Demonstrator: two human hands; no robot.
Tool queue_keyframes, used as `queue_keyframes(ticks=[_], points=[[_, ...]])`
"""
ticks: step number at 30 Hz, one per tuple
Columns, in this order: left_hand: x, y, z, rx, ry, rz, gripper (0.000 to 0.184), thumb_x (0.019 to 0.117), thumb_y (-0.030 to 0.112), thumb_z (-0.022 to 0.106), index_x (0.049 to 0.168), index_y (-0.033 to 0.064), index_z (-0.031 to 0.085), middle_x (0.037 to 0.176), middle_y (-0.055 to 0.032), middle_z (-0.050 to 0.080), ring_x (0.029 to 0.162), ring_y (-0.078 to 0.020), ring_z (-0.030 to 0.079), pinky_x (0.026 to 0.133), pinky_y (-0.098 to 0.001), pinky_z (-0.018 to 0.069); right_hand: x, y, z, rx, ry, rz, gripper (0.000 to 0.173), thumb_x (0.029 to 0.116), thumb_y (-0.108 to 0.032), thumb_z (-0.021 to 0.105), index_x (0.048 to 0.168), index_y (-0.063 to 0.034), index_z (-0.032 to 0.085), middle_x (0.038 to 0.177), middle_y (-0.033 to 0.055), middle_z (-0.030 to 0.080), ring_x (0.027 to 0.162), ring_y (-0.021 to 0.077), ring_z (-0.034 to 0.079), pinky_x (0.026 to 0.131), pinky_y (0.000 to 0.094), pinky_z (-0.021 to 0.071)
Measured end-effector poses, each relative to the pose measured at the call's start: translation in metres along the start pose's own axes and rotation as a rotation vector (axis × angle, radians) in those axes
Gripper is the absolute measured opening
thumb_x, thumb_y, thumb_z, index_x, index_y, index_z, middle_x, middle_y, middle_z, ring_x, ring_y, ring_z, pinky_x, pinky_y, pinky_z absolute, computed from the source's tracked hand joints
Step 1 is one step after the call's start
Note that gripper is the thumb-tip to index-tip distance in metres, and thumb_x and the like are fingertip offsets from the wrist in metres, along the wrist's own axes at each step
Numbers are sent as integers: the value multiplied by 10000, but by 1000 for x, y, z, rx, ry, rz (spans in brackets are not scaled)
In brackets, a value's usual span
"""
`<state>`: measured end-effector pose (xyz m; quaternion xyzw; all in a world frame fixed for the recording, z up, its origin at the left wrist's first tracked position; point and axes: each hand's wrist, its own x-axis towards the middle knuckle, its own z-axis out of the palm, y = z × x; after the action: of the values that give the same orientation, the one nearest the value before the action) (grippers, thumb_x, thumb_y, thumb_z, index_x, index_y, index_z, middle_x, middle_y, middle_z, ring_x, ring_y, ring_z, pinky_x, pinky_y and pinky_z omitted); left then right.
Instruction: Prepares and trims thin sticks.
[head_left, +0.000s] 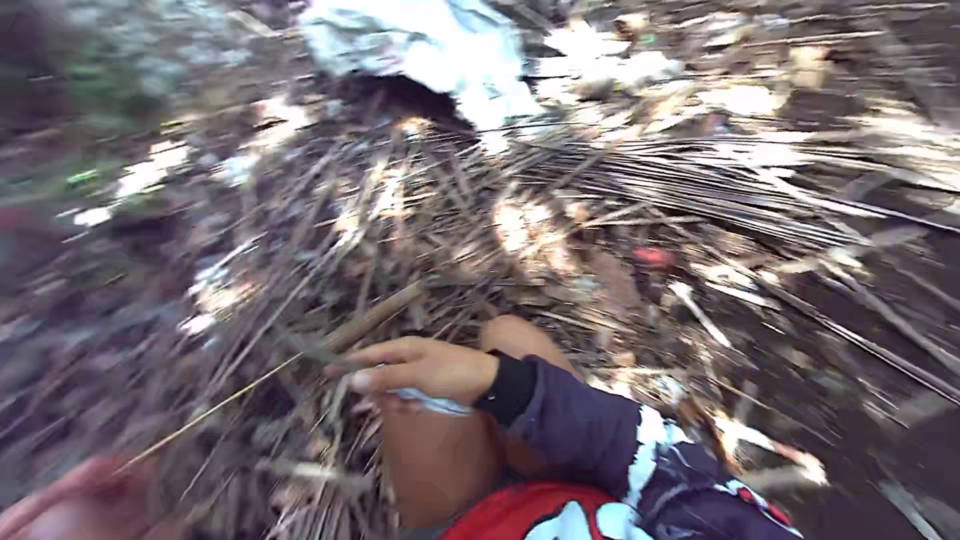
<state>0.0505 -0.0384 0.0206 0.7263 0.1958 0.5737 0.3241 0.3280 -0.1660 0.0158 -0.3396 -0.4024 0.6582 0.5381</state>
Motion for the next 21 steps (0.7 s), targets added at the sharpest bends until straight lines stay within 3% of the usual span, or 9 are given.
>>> queue_keyframes(ticks=[2,4,6,9,12,14,16,18,21], points=[[-8,15,43,-167,153,-119,93,1045,184,576,1104,220,639,1053,66,764,920,-84,738,810,-256,624,12,17,1,218,-99,44,431,1074,-192,416,1471,-25,447,723,-66,544,551,-7,485,527,147,446],[-16,32,82,-272,332,-301,151,1035,146,565,1018,262,660,988,68,777,874,-79,746,796,-246,628,19,20,-5,361,-114,33,453,1067,-271,456,1509,-176,431,701,-97,553,553,-18,503,536,147,456],[-29,38,99,-292,398,-536,183,1042,99,474,1046,183,636,999,18,784,875,-118,759,795,-272,636,22,14,-15,363,-78,2,460,1051,-299,488,1504,-231,451,677,-98,533,541,-10,491,527,159,447],[-51,45,106,-188,75,-795,321,1036,143,446,1277,-37,557,1148,-78,752,987,-168,748,851,-324,620,24,3,-33,259,-16,14,389,1056,-263,459,1424,-162,531,673,-84,530,522,-11,476,501,147,430],[-59,43,114,363,-182,-243,381,1067,297,516,1194,-19,689,1238,-94,717,1188,-117,653,1034,-286,520,27,-1,-44,213,-52,73,360,1067,-204,422,1376,-106,579,659,-63,545,507,-6,477,493,143,426],[-42,31,114,629,-260,-58,421,1072,309,461,1247,-10,673,1272,-152,697,1240,-230,633,1091,-400,476,30,1,-46,237,-144,124,353,1066,-198,422,1359,-112,597,655,-72,548,504,-11,483,494,138,429],[-26,20,116,615,-363,-169,391,1065,226,452,1201,-35,709,1104,-136,751,1036,-195,722,949,-378,567,34,1,-49,241,-233,157,343,1045,-223,456,1338,-132,610,653,-88,561,508,-20,485,500,138,428],[-14,16,119,432,-413,-371,335,1058,146,452,1089,-55,718,855,-54,724,760,-55,669,749,-238,566,38,-3,-56,189,-263,153,372,1033,-237,469,1365,-117,584,665,-93,552,516,-27,479,501,128,422],[2,22,119,193,-416,-668,233,1030,96,507,1056,-42,693,748,63,654,634,48,600,633,-136,529,40,-10,-65,-81,-216,77,430,1032,-216,482,1444,-99,518,661,-111,538,527,-42,464,509,122,404]])
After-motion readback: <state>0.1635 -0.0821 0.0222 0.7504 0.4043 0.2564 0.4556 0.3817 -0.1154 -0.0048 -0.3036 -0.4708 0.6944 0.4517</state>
